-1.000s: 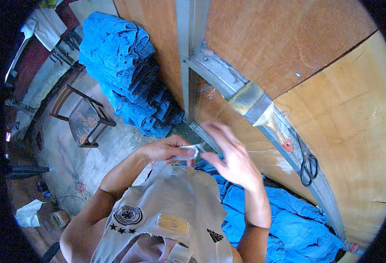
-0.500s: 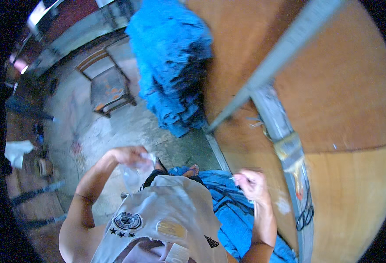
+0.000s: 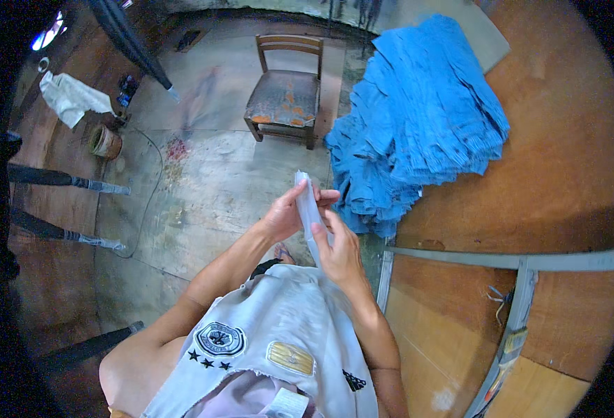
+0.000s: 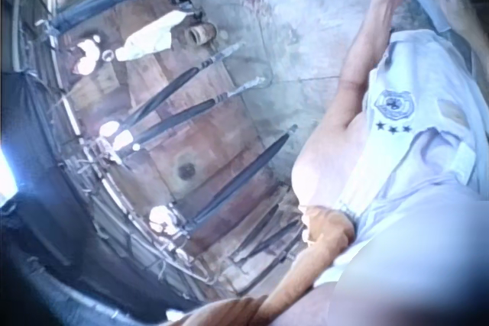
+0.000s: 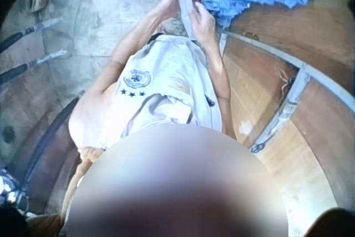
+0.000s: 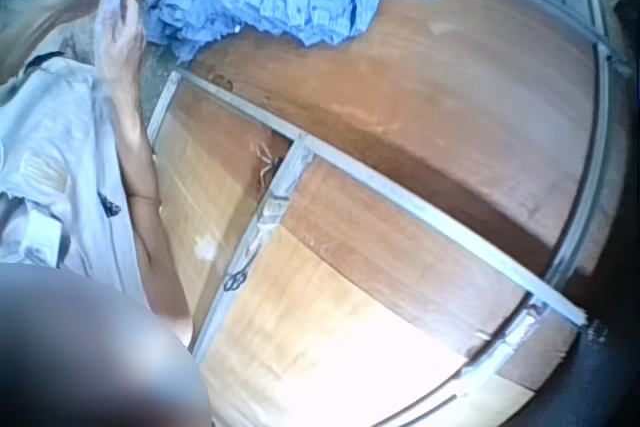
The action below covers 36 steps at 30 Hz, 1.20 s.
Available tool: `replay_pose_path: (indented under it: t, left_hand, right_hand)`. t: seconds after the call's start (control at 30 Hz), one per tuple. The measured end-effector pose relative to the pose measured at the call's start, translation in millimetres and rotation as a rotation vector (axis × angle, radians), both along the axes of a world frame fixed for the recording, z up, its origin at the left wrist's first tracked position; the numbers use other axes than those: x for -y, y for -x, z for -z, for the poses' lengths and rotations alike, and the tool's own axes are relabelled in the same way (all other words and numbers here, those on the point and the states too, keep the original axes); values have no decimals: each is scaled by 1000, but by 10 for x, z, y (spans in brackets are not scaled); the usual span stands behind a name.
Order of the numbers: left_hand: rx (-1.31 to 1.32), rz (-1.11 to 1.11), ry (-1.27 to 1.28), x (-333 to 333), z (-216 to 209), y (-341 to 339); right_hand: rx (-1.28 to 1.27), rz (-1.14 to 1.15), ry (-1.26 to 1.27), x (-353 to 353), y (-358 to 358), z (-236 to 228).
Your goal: The person cuts a piece of clear plastic with scissors, then wraps and secures it around the legs of standing mannequins using clear tape. The person kneels to reach the lower sections and continues taping each leg in sequence.
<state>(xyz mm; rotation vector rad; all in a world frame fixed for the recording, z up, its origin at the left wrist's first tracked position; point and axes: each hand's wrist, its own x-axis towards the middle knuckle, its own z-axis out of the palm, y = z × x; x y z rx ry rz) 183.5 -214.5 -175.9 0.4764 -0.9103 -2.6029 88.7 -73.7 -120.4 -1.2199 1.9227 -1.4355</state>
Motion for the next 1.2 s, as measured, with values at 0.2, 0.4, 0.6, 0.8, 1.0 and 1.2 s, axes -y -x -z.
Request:
replay_pose_path:
  t: [0.2, 0.4, 0.6, 0.8, 1.0, 1.2]
  left_hand:
    - [132, -280, 81, 503, 107, -555]
    - [346, -492, 364, 681, 38, -854]
    - [505, -533, 158, 1304, 62, -938]
    - [510, -462, 92, 2266, 257, -924]
    - [723, -538, 210, 3264, 417, -525]
    - [769, -656, 119, 4184, 608, -164]
  right_hand:
    - [-142, -71, -185, 878, -358, 111]
    - [-230, 34, -203, 1497, -552, 251]
    - [171, -194, -215, 2091, -319, 553]
    - [280, -211, -213, 2987, 159, 828]
    - [343, -358, -290, 4120, 700, 1035]
    - [532, -326, -367, 5179, 1238, 1367]
